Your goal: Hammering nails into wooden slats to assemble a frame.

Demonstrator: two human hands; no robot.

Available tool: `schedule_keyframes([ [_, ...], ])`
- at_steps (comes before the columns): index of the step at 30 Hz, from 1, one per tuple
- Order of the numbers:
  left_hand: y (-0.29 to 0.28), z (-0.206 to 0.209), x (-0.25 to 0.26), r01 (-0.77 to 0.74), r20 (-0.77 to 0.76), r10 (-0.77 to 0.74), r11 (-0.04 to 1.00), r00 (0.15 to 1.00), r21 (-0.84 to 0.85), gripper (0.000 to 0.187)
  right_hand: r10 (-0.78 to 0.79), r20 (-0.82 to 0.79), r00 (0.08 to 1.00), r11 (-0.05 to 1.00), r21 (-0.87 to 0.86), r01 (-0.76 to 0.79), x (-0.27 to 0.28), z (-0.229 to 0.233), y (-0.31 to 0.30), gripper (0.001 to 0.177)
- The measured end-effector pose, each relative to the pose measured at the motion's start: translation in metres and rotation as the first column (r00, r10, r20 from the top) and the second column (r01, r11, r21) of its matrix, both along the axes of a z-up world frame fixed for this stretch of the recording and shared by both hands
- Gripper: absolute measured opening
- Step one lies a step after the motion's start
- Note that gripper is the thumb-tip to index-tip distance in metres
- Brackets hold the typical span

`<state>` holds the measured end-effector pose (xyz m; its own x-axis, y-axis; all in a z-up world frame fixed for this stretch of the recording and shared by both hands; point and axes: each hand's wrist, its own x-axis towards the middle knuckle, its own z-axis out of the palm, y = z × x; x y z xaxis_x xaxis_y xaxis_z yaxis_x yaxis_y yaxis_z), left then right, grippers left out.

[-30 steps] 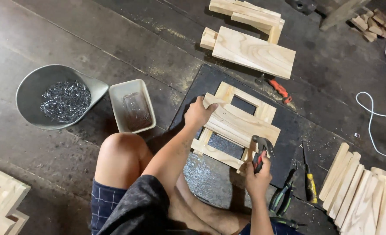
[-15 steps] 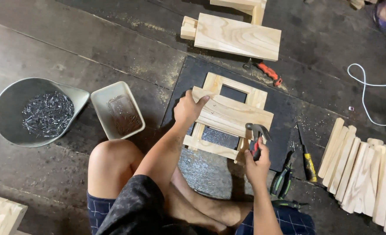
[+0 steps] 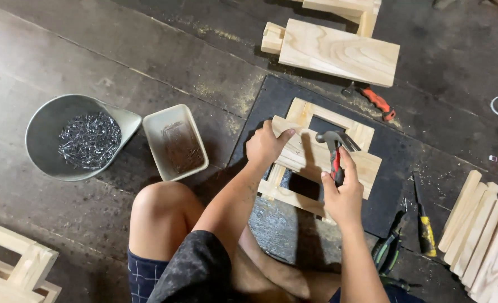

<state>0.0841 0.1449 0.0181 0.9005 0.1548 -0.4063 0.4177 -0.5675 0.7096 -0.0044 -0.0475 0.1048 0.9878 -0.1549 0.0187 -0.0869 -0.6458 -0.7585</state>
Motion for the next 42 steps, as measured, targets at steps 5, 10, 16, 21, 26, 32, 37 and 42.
schedule_keyframes([
  [5,-0.002,-0.010,-0.003,0.002,0.021,-0.002,1.000,1.000,-0.011,0.083,0.041,0.006,0.999,0.999,-0.012,-0.041,-0.001,-0.019,0.009,0.066],
  [10,0.001,0.008,0.001,0.020,-0.007,-0.020,1.000,1.000,0.012,0.083,0.078,0.029,0.997,0.995,-0.064,-0.076,-0.003,0.002,0.018,0.063],
  [16,-0.005,-0.013,0.005,0.003,0.008,-0.003,0.999,1.000,0.042,0.084,0.113,0.071,0.991,0.990,-0.093,-0.106,-0.003,-0.035,0.011,0.062],
  [21,-0.006,-0.022,0.010,0.015,0.002,-0.015,0.998,1.000,0.057,0.087,0.068,0.126,0.990,0.997,-0.044,-0.063,-0.006,-0.012,0.012,0.063],
  [26,-0.003,-0.012,0.000,0.001,0.020,-0.002,1.000,1.000,0.030,0.086,0.174,0.106,0.979,0.978,-0.135,-0.159,-0.004,-0.024,0.010,0.058],
  [32,-0.009,-0.013,0.009,0.008,-0.015,-0.007,0.999,1.000,0.041,0.082,0.115,0.297,0.948,0.975,-0.216,-0.050,-0.011,-0.017,0.002,0.041],
  [37,-0.002,-0.009,-0.001,0.005,-0.036,-0.003,0.998,0.999,0.067,0.080,0.147,0.157,0.977,0.987,-0.084,-0.135,-0.007,-0.016,0.008,0.040],
  [42,-0.008,-0.021,0.009,-0.009,0.009,0.008,0.995,1.000,0.095,0.076,0.175,0.307,0.936,0.977,-0.173,-0.126,0.006,-0.052,0.001,0.036],
])
